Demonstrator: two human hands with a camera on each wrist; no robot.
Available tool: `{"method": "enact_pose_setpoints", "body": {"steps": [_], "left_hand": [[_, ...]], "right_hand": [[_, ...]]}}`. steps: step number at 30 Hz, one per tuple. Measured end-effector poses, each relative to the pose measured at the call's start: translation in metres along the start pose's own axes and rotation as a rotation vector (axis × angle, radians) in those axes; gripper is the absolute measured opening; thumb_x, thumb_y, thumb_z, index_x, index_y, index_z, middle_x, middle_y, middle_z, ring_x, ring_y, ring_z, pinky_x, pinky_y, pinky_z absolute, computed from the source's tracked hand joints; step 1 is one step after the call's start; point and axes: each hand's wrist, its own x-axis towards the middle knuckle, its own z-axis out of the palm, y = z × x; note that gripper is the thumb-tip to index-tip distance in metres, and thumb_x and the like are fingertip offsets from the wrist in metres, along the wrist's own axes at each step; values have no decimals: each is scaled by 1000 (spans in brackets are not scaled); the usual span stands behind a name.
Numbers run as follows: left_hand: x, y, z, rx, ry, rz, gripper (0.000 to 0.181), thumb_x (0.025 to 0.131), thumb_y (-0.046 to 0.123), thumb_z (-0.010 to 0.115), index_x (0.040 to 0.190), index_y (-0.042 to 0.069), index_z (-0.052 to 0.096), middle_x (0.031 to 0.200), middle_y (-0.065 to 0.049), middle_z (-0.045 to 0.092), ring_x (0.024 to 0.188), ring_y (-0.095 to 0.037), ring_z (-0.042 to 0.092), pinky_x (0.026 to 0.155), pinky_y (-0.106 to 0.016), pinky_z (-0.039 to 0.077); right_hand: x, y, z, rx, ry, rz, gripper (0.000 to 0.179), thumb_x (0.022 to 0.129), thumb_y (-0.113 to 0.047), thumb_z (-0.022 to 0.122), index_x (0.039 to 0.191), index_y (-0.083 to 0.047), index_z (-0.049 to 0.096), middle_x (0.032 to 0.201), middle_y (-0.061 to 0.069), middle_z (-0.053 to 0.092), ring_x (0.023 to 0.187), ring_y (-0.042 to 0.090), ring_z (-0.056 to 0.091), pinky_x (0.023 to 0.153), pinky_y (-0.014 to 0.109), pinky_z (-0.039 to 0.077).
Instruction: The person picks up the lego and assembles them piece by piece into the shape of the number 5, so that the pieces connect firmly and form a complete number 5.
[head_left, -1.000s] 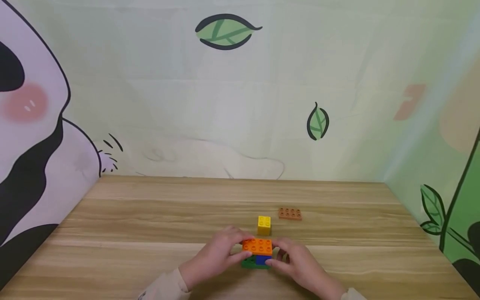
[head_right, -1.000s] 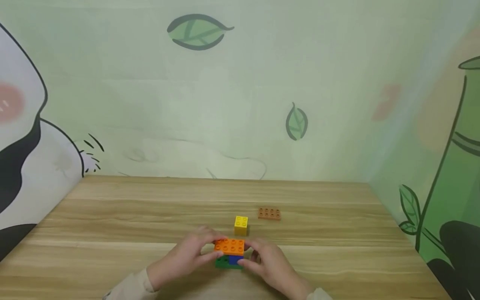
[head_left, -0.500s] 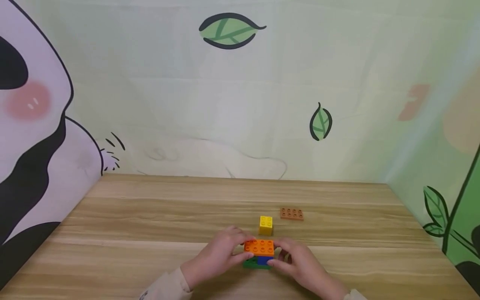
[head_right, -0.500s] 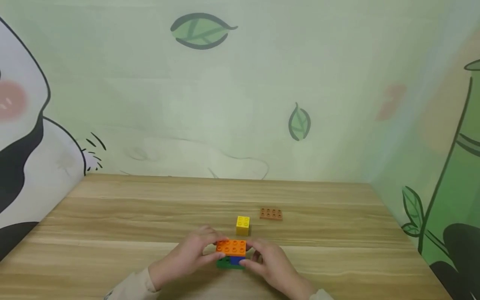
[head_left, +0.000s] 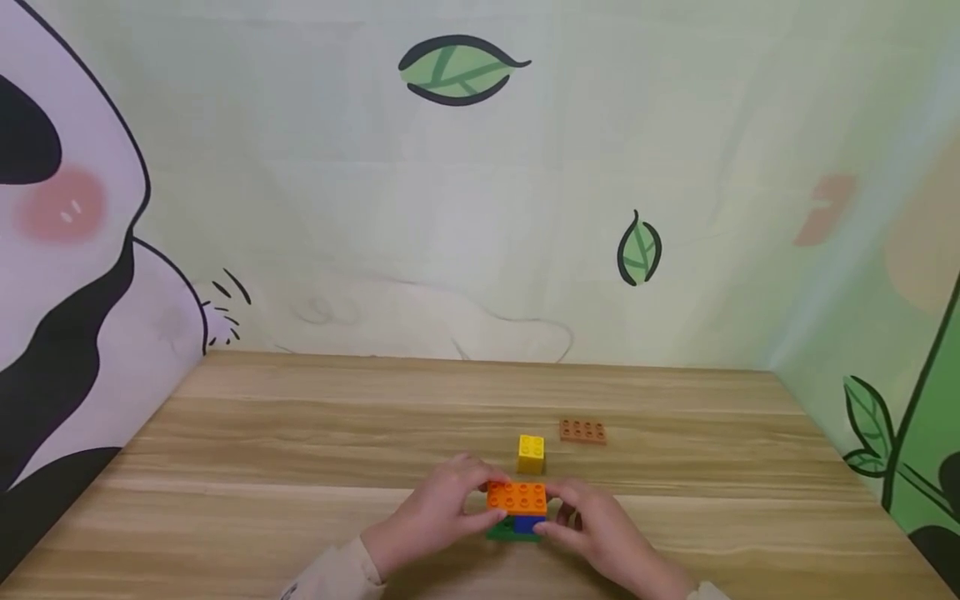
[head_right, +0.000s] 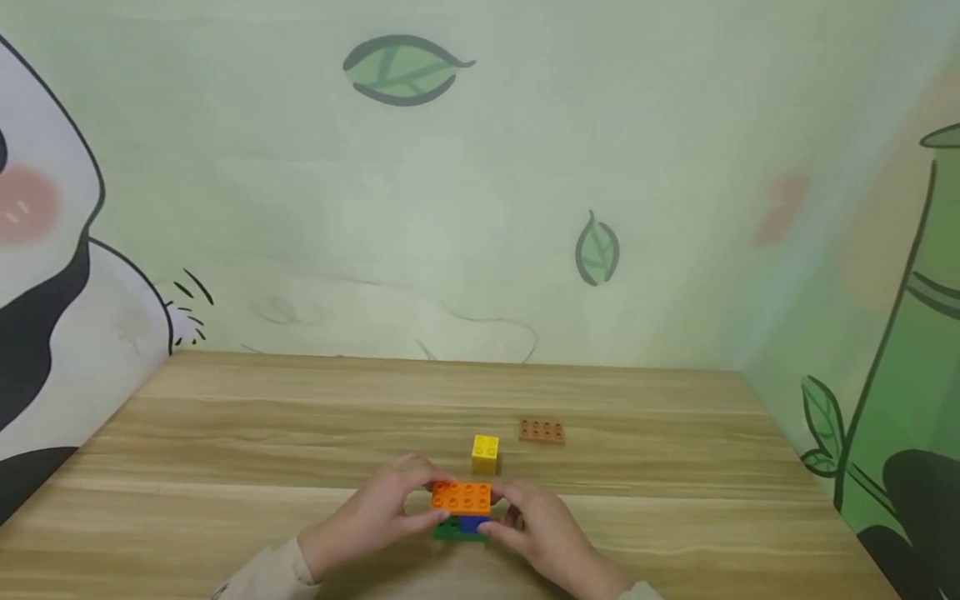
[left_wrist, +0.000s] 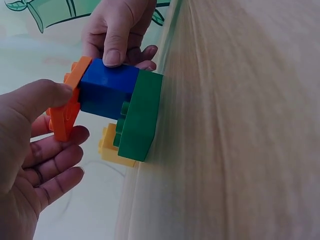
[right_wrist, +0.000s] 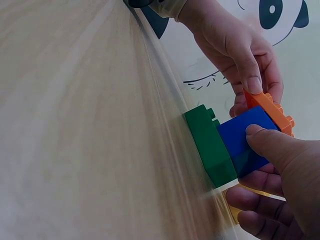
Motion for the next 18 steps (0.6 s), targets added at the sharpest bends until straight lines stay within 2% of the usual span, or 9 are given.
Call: {"method": "enact_pose_setpoints", "body": {"steps": [9,18], "left_hand": [[-2,-1,2,-62,5,-42,35,84,27,73,114,12,63,110,0,64,97,-11,60,86,-25,53],[-3,-3,2,-100,3,-36,39,83,30,75,115,13,62,109,2,64,95,-14,60,84,-25,51]], "right_hand": [[1,-1,-1,3,-10,19,43,87,-39,68,119,-10,64,103,0,67,74,-4,52,62,17,47],[1,-2,-1,17,-17,22,42,87,-40,68,118,-12,64,103,-1,66,74,-3,52,62,17,47]]}}
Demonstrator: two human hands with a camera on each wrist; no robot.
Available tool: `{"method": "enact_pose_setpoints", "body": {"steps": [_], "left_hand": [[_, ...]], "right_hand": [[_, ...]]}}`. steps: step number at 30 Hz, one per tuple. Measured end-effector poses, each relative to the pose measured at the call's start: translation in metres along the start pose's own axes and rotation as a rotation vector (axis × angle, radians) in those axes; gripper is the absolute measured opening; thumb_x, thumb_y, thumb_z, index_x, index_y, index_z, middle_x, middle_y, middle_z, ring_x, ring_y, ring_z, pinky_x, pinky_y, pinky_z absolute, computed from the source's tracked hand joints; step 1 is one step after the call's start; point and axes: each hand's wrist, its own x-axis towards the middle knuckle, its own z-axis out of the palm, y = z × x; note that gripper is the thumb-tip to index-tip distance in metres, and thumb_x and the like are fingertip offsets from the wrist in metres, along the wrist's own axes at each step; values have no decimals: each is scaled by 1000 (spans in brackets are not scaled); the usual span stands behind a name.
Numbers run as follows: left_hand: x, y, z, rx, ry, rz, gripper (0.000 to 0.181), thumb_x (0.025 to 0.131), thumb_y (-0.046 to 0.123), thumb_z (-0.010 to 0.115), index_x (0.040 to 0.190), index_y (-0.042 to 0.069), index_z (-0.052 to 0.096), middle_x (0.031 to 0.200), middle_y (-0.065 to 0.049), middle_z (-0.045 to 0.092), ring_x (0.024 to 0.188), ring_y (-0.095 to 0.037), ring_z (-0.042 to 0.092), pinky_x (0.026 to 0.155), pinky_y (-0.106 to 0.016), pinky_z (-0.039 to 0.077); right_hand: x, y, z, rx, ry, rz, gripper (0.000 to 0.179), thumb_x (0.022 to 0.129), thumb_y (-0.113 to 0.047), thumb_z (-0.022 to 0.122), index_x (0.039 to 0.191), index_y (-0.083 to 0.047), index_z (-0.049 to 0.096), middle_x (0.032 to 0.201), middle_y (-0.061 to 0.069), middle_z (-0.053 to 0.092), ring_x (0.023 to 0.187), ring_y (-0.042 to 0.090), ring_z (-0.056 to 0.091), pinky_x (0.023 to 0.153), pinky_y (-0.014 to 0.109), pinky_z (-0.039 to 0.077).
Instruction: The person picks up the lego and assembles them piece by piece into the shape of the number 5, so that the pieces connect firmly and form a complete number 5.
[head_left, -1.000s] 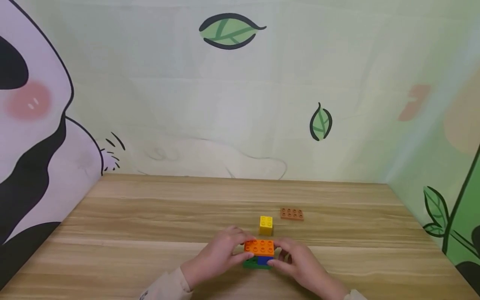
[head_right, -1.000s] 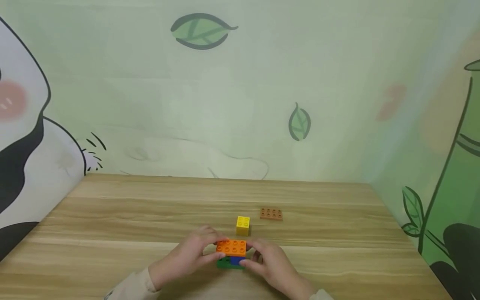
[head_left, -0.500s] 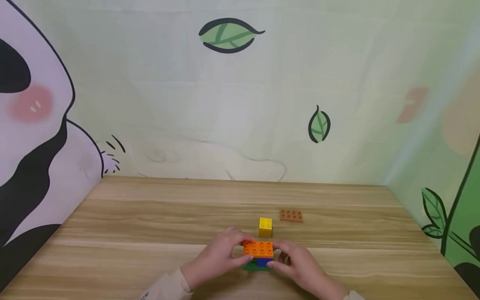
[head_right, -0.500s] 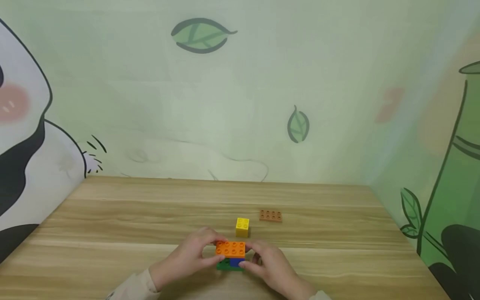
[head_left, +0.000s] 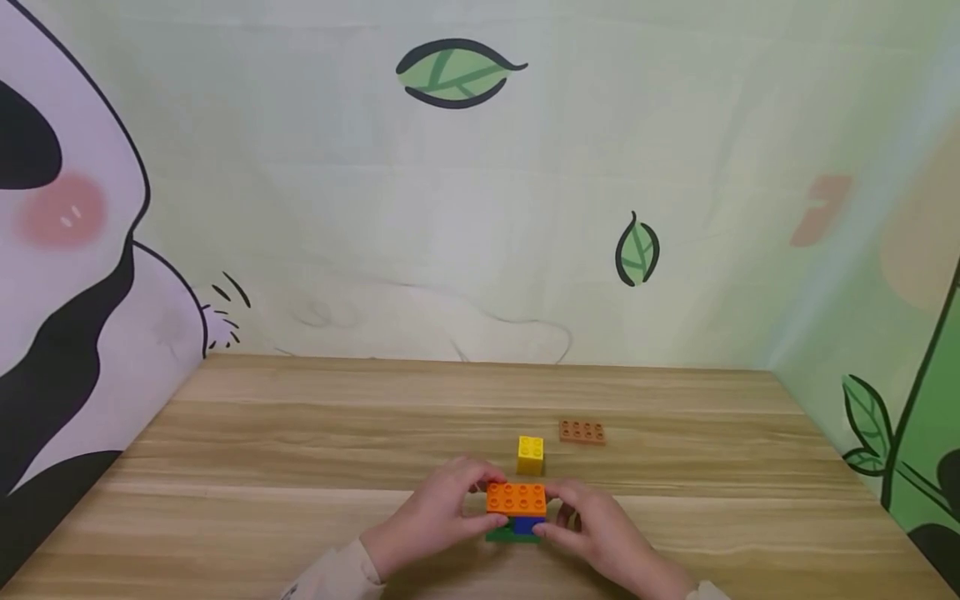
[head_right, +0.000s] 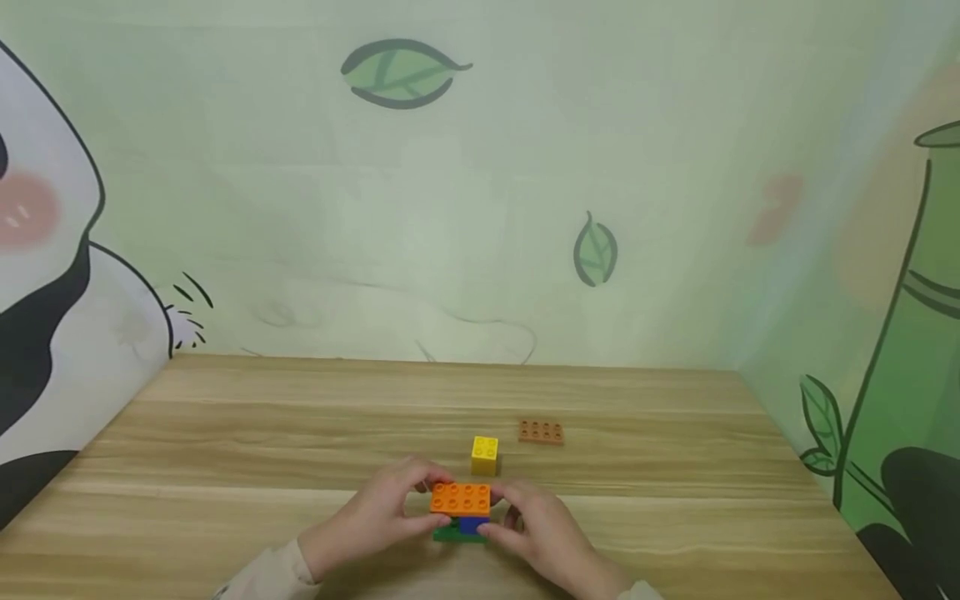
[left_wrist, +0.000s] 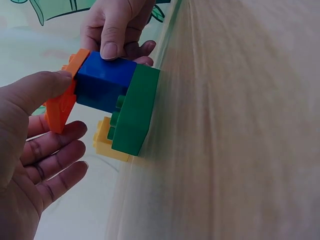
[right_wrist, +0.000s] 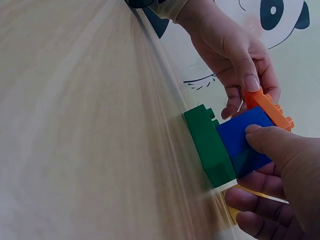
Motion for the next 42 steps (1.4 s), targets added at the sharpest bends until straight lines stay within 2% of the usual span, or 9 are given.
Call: {"method": "enact_pose_setpoints", "body": {"steps": [6,14,21,30,42], "left_hand": [[1,-1,6,-64,38,14,37,84,31,73,114,12,62,107,1,65,90,-9,57,79,-23,51],[2,-1,8,-118,61,-15,33,83,31,74,112,17,67,102,4,68,85,0,54,77,-22,51],[3,1,7,-103,69,-11,32,81,29,76,109,15,70,95,4,68,82,-2,55,74,-22,51],[3,4,4,-79,71,-11,32,81,30,76,110,15,71,95,4,69,82,-2,55,73,-20,51],[2,-1,9,-94,74,-12,35,81,31,76,111,15,68,102,3,69,89,-4,61,81,-24,53]], "right_hand": [[0,0,0,-8,-5,8,42,87,-39,68,118,-11,64,103,-1,66,73,-4,52,61,17,47],[0,0,0,-7,-3,8,41,87,-39,68,118,-12,64,102,-1,66,74,-3,52,62,17,47],[0,0,0,-11,-5,-6,41,88,-40,67,117,-12,64,101,-2,66,74,-3,52,62,17,47],[1,-1,-1,-14,-2,-6,41,88,-40,67,117,-12,65,99,-3,65,74,-3,52,62,17,47],[0,-2,-1,-19,1,-16,40,87,-39,68,116,-10,65,96,-4,64,73,-4,51,61,17,48]]}}
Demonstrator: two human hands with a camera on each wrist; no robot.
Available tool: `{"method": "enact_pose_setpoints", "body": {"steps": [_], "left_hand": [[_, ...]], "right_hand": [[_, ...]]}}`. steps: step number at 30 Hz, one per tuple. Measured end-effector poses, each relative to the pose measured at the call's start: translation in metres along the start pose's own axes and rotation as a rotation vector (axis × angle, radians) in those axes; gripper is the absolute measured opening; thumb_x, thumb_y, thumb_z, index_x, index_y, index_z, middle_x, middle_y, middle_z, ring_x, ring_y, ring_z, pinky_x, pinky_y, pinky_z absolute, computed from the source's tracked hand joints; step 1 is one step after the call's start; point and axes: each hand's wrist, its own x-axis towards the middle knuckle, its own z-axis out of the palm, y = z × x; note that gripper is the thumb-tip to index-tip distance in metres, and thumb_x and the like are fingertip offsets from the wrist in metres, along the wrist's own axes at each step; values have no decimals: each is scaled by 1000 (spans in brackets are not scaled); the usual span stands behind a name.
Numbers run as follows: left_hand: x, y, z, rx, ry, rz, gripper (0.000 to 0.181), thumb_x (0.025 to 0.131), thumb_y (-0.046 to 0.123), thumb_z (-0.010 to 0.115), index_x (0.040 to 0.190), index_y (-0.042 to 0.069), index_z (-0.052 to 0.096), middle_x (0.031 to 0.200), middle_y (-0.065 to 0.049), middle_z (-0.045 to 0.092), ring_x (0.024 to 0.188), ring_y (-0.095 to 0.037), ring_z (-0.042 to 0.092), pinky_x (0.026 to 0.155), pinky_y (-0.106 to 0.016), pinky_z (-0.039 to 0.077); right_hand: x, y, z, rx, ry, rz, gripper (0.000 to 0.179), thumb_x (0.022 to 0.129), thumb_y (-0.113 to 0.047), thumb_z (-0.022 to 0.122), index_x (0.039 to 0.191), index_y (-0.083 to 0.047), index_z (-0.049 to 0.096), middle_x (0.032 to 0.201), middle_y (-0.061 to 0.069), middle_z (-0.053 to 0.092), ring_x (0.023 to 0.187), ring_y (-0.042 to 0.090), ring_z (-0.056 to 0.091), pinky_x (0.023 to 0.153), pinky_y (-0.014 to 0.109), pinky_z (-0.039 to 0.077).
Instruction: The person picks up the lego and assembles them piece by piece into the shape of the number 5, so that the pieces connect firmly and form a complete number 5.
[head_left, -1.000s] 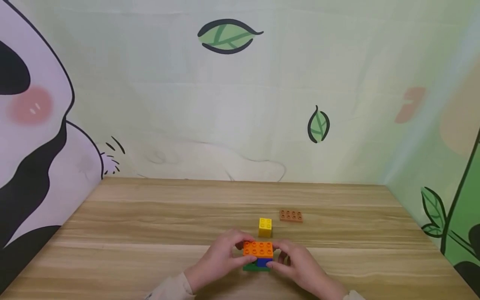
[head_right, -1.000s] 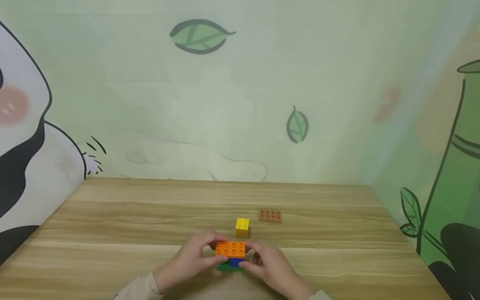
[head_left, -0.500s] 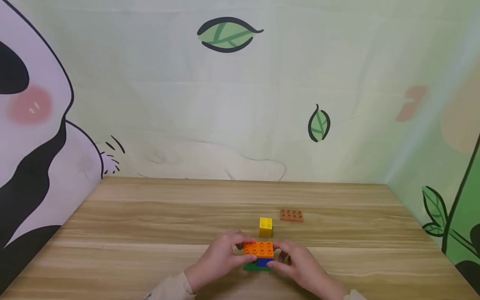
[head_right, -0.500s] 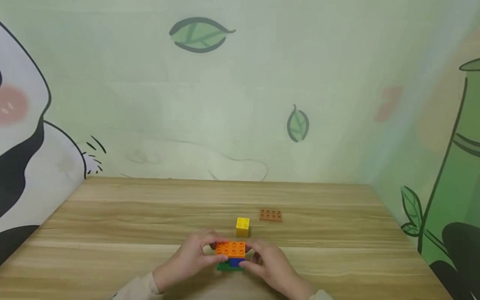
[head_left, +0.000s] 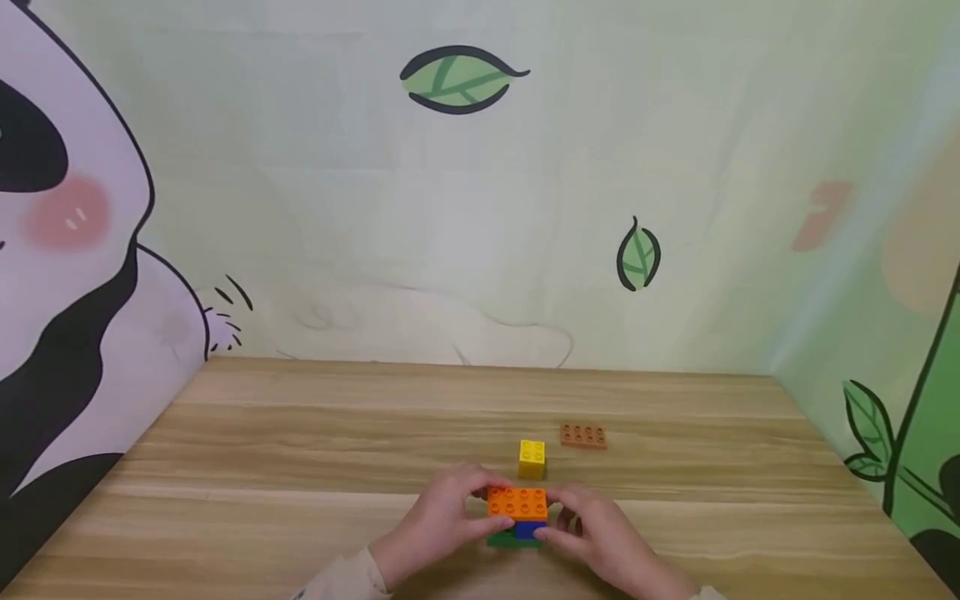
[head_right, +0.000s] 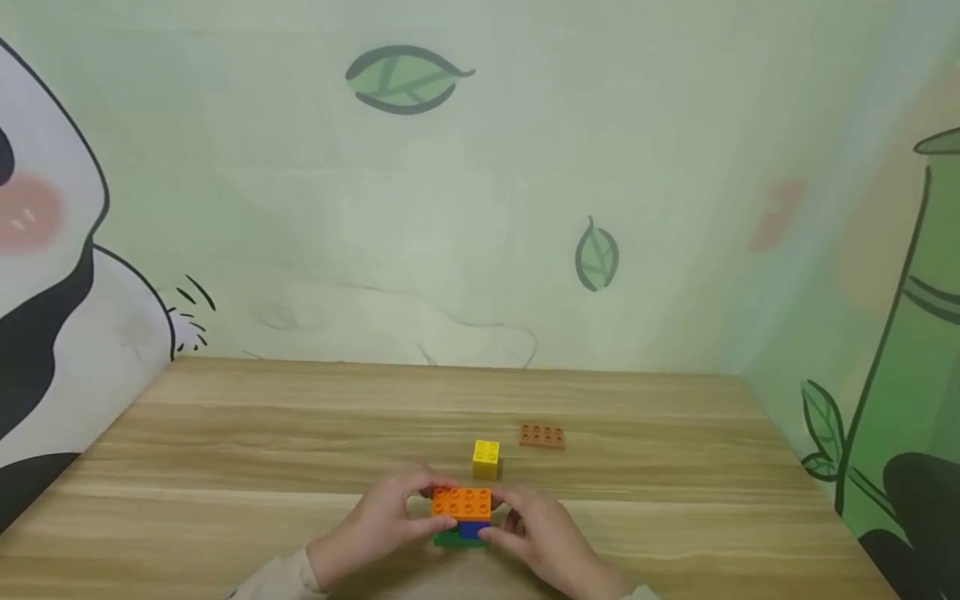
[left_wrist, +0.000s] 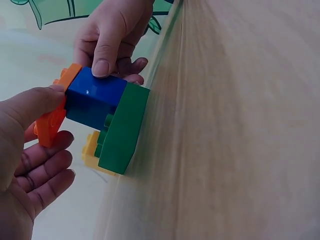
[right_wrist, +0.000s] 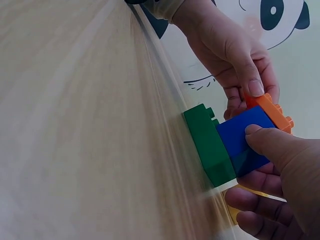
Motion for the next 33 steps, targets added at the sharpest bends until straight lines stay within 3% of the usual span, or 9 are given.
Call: {"method": "enact_pose_setpoints", "body": {"steps": [10,17,24,33], "left_hand": [[-2,-3,0,3,-2,-8,44,81,35,76,119,15,64,112,2,67,94,-8,58,83,-25,52],[-1,-6,-1,-37,-11,-17,51,81,35,77,121,9,60,113,-4,66,96,-13,58,84,-25,52],[-1,-12,-2,-134,-38,-71,50,80,35,77,119,10,60,113,0,64,96,-15,56,83,-24,50],[-2,-19,-5,-238,-24,-48,48,78,29,79,115,5,61,109,-3,65,96,-21,58,83,-25,51]], "right_hand": [[2,1,1,-4,-20,13,42,88,-40,67,117,-10,65,95,-4,64,73,-4,52,61,17,48],[1,-2,-6,-23,-30,0,46,87,-42,68,119,-9,64,101,-1,66,74,-3,53,60,17,48],[-1,-7,-23,-81,-40,-7,49,83,-40,73,121,-10,62,113,7,68,81,3,56,62,17,48],[8,-5,-36,-131,19,-13,37,89,-27,68,116,-3,63,108,10,68,78,2,55,63,17,48]]}}
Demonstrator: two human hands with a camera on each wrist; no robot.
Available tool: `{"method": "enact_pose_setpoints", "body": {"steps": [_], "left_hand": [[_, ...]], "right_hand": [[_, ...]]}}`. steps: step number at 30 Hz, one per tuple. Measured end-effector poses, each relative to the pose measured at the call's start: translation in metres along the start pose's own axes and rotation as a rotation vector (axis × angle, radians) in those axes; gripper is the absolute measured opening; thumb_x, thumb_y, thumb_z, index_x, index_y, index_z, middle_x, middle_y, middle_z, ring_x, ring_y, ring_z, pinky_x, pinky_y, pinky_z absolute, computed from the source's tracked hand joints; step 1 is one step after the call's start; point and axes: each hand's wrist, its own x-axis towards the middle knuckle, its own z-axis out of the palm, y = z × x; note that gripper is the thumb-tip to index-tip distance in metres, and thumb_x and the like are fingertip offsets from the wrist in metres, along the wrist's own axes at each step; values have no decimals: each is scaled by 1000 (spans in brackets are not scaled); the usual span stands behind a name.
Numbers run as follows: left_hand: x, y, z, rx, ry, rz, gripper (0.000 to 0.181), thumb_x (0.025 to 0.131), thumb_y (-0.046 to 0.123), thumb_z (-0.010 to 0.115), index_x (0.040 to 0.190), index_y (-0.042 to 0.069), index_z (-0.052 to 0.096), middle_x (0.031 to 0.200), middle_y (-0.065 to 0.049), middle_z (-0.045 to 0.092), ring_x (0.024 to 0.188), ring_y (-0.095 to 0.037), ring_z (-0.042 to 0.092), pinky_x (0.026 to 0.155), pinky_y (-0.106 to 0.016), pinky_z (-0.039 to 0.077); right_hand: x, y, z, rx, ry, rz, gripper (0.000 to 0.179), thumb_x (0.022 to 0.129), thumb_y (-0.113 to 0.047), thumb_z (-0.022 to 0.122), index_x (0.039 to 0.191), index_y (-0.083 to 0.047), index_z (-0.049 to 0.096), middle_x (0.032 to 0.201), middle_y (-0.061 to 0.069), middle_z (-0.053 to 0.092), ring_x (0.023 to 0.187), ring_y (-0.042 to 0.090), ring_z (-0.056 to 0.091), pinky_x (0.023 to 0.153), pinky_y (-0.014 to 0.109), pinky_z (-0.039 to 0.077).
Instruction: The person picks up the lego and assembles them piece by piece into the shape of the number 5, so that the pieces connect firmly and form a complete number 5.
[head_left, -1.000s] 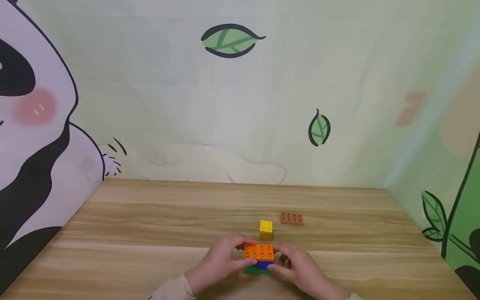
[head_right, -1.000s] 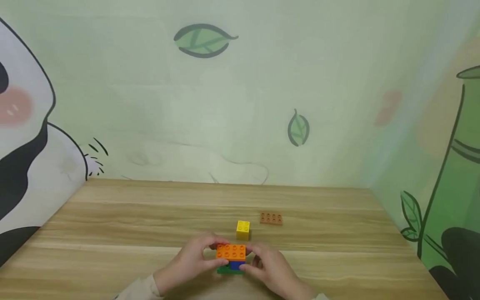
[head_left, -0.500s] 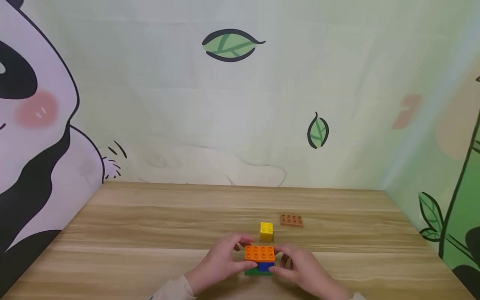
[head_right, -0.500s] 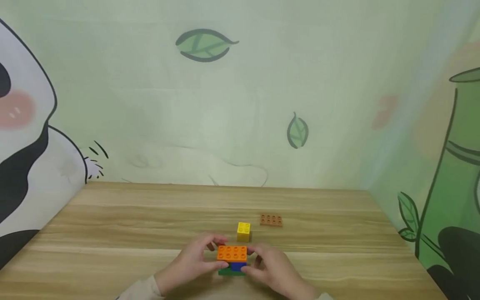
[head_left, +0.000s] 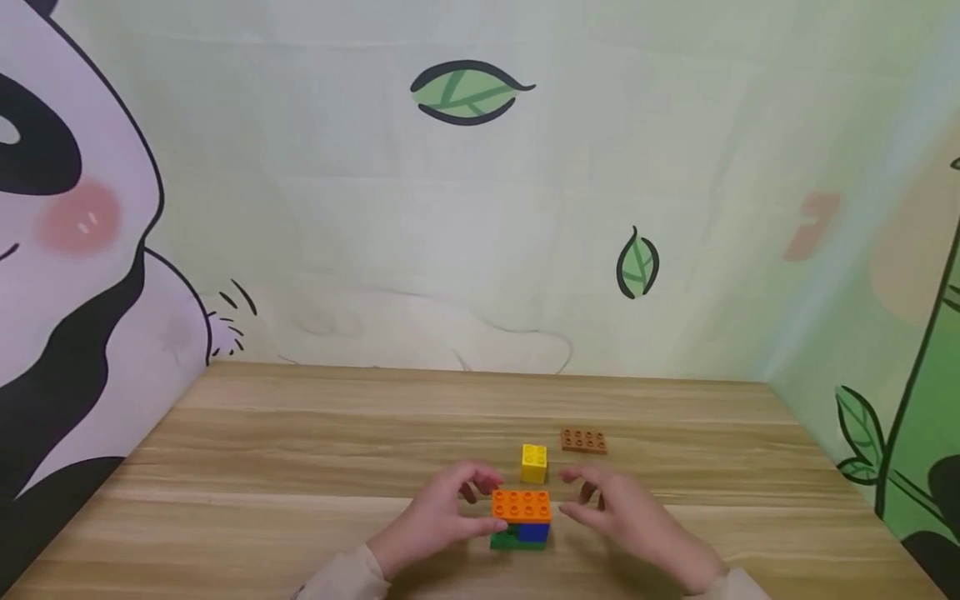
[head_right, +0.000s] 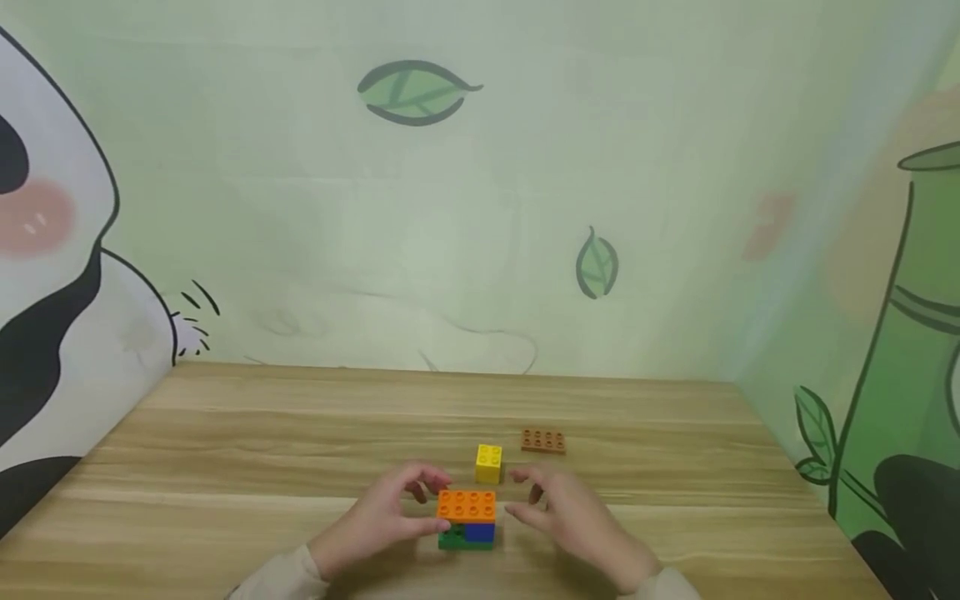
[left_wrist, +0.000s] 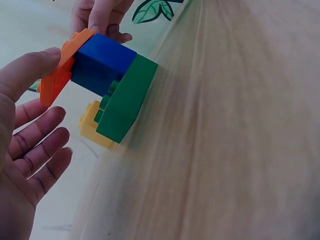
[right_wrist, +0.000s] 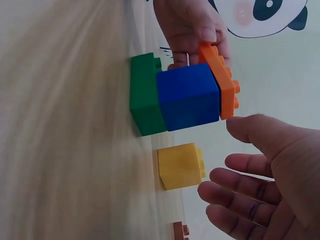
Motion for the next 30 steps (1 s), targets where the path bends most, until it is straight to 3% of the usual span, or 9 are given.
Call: {"method": "enact_pose_setpoints", "body": {"steps": [11,20,30], "left_hand": [[2,-4,-2,1,-9,12,45,77,27,80,112,4,62,110,-5,66,96,-20,59,82,-24,50],[3,-2,-1,0,-49,-22,48,79,31,78,116,6,61,114,-8,66,97,-16,58,83,-22,49],[2,3,-2,50,-38,-47,48,76,32,80,115,10,62,111,1,65,96,-13,57,81,-21,48]], "right_hand": [[32,10,4,-42,65,5,34,88,-20,70,117,-3,63,110,11,66,80,9,58,67,21,50],[50,20,13,-92,30,36,39,85,-27,72,116,-4,65,110,10,68,79,11,57,65,20,46],[58,19,21,-71,-2,78,43,85,-23,73,122,-5,62,109,6,67,79,10,56,67,20,48]]}}
